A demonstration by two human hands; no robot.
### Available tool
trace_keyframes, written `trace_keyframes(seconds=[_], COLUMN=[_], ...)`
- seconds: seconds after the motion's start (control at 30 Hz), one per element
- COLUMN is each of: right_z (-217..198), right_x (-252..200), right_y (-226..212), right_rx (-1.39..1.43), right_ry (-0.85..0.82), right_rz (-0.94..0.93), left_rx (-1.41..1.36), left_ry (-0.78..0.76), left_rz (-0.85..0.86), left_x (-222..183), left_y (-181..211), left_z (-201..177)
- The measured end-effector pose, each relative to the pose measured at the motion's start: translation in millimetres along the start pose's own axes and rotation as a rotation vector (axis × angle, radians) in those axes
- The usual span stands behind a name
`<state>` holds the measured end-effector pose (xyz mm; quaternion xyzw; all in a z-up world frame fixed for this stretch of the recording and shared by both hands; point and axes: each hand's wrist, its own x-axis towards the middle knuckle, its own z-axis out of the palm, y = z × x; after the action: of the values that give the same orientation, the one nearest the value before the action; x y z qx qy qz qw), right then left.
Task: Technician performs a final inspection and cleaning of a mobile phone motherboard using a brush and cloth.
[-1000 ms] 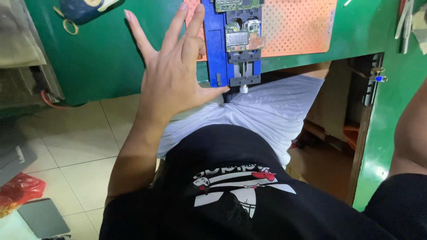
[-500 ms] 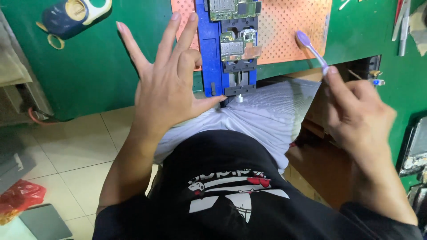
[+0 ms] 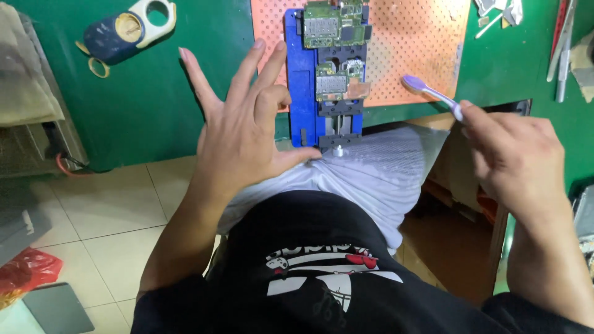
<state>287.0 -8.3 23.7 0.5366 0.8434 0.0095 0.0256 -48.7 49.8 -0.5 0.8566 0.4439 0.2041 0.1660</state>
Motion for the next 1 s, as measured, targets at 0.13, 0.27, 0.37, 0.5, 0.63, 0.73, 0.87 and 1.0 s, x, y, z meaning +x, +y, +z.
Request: trace_keyframes(seconds=[0.13,0.27,0.37,0.5,0.63,0.73,0.87,1.0], right_z=[-8,-2,5,6,0,-2,1,-7], right_x=[17,48,63,76,76,74,80,81], right_y=[7,6,12,12,18,23,16,19], right_rx=[0.056,0.308,0.379,0.268,0.223,0.287,0.276,0.309], right_ry=[0.005,0.053,0.045,-0.033,-0.095,-0.044,-0.077,-0.1], right_rz=[0.056,-0.123,-0.242,-0.29,-0.274,-0.246,-0.265,-0.218], left_rx=[-0.086,-0.052,-0.044,-0.009,0.029,0.013,-0.013,-0.048], left_ry=[0.003,0.137,0.147,0.077,0.035,0.028,0.06,0.108], left_rz=[-0.023,0.021,0.017,0.017,0.02,0.014,0.036,0.053], left_x=[1,5,6,-8,-1,-2,-1,-2], left_y=[-3,-4,-6,-18,-18,-19,-20,-23], left_z=[1,1,0,14,9,11,14,14])
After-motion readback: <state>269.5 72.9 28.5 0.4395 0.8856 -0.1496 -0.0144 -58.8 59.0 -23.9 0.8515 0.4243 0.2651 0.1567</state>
